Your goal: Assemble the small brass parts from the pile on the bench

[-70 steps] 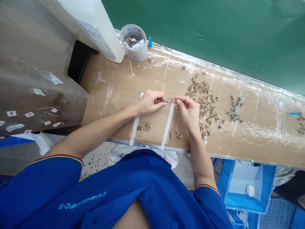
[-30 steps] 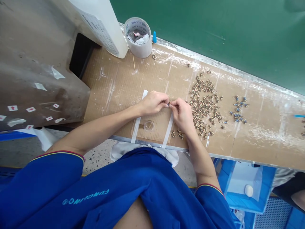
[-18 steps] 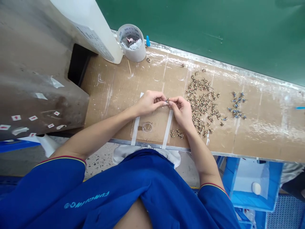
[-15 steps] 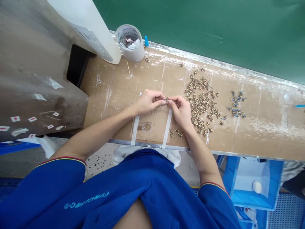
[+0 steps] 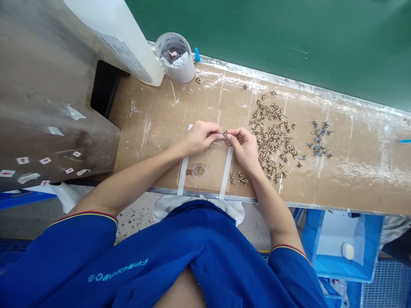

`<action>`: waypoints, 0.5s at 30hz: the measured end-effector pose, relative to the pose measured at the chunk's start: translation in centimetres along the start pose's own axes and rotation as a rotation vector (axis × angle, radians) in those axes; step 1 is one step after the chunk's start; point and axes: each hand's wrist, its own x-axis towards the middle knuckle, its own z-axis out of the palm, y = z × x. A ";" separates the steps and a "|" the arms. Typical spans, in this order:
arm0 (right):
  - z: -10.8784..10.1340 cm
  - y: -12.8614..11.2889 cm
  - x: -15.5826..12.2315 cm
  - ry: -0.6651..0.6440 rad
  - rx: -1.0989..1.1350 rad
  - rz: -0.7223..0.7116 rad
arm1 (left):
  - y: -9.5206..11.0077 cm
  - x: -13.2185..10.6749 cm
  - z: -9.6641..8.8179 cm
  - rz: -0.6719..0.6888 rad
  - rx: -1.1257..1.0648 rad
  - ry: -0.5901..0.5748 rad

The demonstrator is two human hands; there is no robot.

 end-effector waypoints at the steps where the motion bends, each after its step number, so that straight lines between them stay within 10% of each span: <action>1: -0.2 -0.1 0.1 -0.019 0.011 0.024 | 0.0 0.0 0.1 0.007 0.006 0.002; 15: -0.8 0.0 0.0 -0.120 -0.037 0.026 | -0.5 0.0 0.3 0.015 0.104 -0.065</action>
